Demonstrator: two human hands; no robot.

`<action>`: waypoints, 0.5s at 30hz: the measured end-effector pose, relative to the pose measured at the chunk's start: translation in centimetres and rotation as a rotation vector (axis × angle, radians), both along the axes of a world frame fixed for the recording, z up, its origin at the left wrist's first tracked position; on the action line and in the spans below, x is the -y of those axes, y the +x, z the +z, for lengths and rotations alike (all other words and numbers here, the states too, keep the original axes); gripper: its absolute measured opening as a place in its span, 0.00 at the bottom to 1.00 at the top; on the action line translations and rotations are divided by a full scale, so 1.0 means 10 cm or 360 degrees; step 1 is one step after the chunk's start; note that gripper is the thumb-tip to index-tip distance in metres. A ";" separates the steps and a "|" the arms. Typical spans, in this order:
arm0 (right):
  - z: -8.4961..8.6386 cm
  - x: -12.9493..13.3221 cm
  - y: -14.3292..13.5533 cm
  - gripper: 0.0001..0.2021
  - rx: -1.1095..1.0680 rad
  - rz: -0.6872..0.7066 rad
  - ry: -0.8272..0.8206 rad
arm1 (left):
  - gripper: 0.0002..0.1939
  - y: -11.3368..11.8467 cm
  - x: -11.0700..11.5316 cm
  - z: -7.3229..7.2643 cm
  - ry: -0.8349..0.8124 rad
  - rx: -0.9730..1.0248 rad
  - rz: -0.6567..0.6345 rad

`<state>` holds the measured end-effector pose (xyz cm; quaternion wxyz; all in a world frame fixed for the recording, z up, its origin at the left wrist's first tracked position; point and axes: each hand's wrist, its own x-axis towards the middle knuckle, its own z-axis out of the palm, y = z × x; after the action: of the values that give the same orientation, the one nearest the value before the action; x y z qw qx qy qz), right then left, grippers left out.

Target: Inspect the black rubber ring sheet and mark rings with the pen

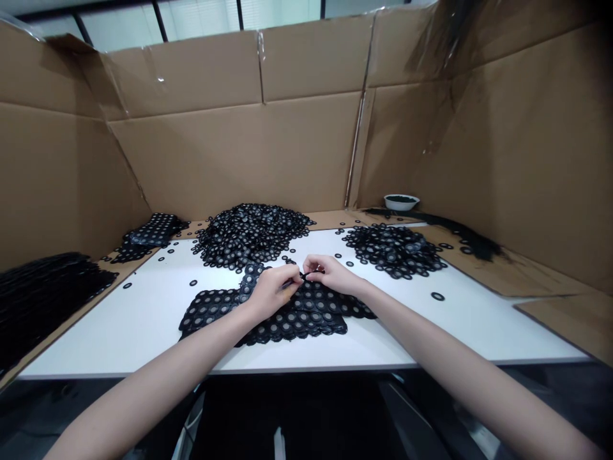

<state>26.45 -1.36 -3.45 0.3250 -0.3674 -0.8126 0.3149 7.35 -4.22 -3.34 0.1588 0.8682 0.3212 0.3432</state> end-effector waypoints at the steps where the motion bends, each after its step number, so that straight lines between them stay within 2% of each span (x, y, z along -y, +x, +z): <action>1: -0.01 -0.01 0.00 0.03 -0.0003 -0.0002 0.0000 | 0.05 0.00 0.00 0.00 -0.0006 0.0000 0.0002; 15: 0.05 0.02 0.01 0.02 0.0023 -0.0001 -0.0010 | 0.05 0.01 0.00 0.00 0.0016 0.0049 0.0027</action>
<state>26.56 -1.58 -2.92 0.3181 -0.3709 -0.8138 0.3146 7.41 -4.25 -3.35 0.1565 0.8608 0.3245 0.3596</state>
